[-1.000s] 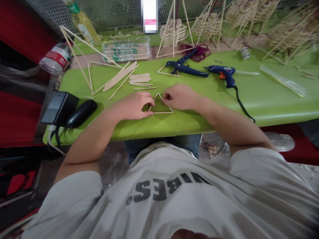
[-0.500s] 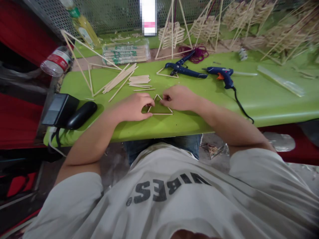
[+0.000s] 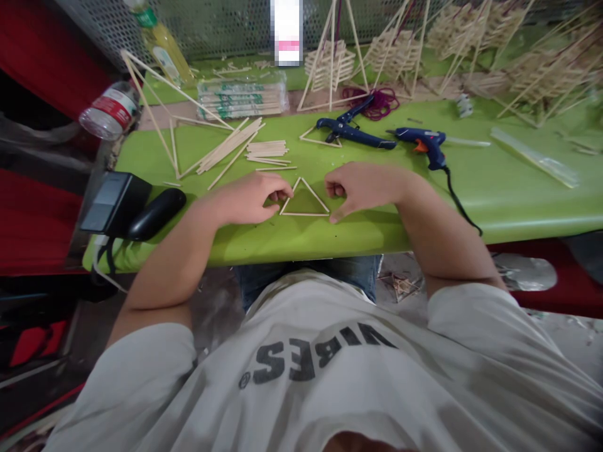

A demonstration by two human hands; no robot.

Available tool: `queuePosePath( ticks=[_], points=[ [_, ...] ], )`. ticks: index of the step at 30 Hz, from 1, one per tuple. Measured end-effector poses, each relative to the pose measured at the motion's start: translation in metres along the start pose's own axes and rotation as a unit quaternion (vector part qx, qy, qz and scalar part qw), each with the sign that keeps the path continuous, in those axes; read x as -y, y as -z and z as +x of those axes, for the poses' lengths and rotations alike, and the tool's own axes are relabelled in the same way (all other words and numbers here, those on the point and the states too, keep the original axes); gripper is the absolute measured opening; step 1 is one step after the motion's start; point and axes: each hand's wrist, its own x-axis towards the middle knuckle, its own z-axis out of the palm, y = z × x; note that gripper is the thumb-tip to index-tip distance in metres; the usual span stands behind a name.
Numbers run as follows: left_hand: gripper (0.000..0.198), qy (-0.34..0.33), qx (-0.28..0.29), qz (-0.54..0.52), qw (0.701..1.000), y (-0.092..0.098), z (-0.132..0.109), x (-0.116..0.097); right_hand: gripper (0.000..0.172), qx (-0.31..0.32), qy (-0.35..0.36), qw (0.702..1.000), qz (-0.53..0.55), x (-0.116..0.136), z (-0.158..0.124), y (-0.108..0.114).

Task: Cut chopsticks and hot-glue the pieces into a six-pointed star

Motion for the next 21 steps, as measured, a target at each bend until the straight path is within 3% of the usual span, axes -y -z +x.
queuePosePath(
  ticks=[8, 21],
  points=[
    [0.054, 0.008, 0.020, -0.009, 1.000, -0.002, 0.002, 0.010, 0.047, 0.004, 0.021, 1.000, 0.008, -0.004, 0.003, -0.001],
    [0.049, -0.005, 0.011, -0.017, 1.000, -0.004, 0.005, 0.012, 0.036, -0.013, 0.026, 1.000, 0.004, -0.006, 0.004, -0.003]
  ],
)
